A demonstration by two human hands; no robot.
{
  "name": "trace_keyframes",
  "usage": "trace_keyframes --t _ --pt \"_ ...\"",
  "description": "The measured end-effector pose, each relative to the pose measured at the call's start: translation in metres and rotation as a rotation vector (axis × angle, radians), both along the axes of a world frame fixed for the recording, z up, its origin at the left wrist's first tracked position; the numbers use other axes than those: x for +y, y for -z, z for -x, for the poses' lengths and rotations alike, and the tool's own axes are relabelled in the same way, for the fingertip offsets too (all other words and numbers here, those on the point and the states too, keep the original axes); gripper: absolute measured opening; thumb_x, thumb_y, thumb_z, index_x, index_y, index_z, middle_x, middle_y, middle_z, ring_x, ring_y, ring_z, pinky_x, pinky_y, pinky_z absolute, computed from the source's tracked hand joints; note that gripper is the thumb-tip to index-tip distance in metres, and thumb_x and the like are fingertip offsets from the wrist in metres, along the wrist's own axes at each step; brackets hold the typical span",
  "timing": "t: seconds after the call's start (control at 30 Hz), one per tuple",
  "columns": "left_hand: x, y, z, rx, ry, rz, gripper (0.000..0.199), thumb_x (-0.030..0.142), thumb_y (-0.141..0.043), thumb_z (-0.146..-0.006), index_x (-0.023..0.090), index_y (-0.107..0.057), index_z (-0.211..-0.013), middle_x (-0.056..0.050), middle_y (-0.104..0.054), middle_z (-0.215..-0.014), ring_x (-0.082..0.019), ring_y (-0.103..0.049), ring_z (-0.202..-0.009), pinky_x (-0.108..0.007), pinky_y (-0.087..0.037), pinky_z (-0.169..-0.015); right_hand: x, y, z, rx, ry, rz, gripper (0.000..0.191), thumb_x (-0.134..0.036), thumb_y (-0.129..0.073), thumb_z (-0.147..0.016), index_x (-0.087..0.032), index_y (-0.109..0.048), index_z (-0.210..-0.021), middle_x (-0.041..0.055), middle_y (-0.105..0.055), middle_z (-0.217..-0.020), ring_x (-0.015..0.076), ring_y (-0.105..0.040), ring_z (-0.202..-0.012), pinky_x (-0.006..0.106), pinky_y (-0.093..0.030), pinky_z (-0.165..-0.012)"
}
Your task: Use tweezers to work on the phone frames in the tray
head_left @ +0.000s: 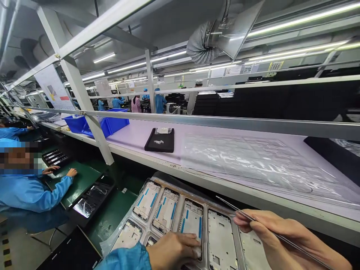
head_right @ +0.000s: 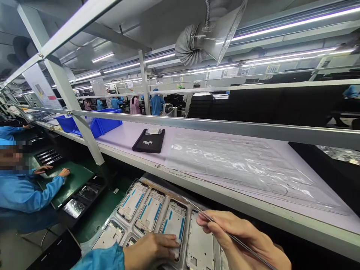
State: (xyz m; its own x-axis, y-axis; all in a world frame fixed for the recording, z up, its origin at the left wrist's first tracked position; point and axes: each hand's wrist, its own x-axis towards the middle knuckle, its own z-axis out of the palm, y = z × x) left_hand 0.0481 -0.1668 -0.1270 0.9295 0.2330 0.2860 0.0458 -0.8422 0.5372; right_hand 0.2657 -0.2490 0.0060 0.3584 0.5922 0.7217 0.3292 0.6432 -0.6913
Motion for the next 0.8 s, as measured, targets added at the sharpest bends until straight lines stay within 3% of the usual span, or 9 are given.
trace_keyframes --t 0.1,0.17,0.27,0.4,0.5,0.8 --pt "0.019 0.01 0.0 0.023 -0.083 0.103 0.015 0.025 -0.059 -0.098 0.019 -0.072 -0.093 -0.006 -0.067 -0.128 -0.023 -0.052 -0.133 -0.039 -0.031 -0.121 0.016 0.002 -0.004 -0.111 -0.102 0.115 0.008 -0.037 -0.076 -0.086 -0.03 -0.077 -0.081 0.0052 -0.075 -0.077 0.0264 -0.073 -0.076 0.032 -0.064 -0.066" --pt "0.038 0.007 -0.006 0.026 -0.305 0.112 0.013 0.023 -0.059 -0.095 0.021 -0.072 -0.1 -0.006 -0.064 -0.132 -0.026 -0.045 -0.139 -0.043 -0.03 -0.121 0.035 0.015 -0.011 -0.177 -0.175 0.3 0.022 -0.046 -0.075 -0.084 -0.026 -0.078 -0.074 0.008 -0.075 -0.077 0.0266 -0.072 -0.075 0.032 -0.062 -0.067" --pt "0.061 0.002 -0.021 0.067 -0.56 0.08 0.034 0.024 -0.06 -0.091 0.016 -0.063 -0.124 -0.014 -0.053 -0.143 -0.031 -0.036 -0.144 -0.047 -0.03 -0.12 0.065 0.048 -0.017 -0.214 -0.28 0.57 0.041 -0.061 -0.07 -0.081 -0.022 -0.075 -0.068 0.0099 -0.073 -0.076 0.0262 -0.069 -0.074 0.033 -0.058 -0.068" --pt "0.068 0.003 -0.036 0.131 -0.605 0.044 0.05 0.03 -0.059 -0.09 0.012 -0.053 -0.136 -0.018 -0.043 -0.151 -0.035 -0.029 -0.146 -0.052 -0.025 -0.121 0.093 0.099 -0.017 0.025 -0.305 0.761 0.056 -0.075 -0.077 -0.062 -0.02 -0.069 -0.065 0.0095 -0.072 -0.068 0.0267 -0.067 -0.067 0.035 -0.054 -0.063" --pt "0.063 0.004 -0.037 0.159 -0.625 0.006 0.05 0.034 -0.054 -0.093 0.013 -0.051 -0.138 -0.016 -0.042 -0.153 -0.033 -0.028 -0.147 -0.05 -0.024 -0.122 0.1 0.123 -0.019 0.129 -0.253 0.784 0.061 -0.08 -0.078 -0.052 -0.02 -0.066 -0.061 0.0109 -0.072 -0.068 0.0298 -0.069 -0.07 0.038 -0.056 -0.065" --pt "0.061 0.001 -0.036 0.208 -0.643 -0.062 0.049 0.036 -0.052 -0.095 0.012 -0.051 -0.138 -0.014 -0.043 -0.152 -0.029 -0.029 -0.146 -0.044 -0.024 -0.123 0.106 0.136 -0.02 0.125 -0.241 0.781 0.06 -0.08 -0.077 -0.054 -0.021 -0.065 -0.059 0.0105 -0.073 -0.071 0.0302 -0.07 -0.072 0.038 -0.056 -0.065"
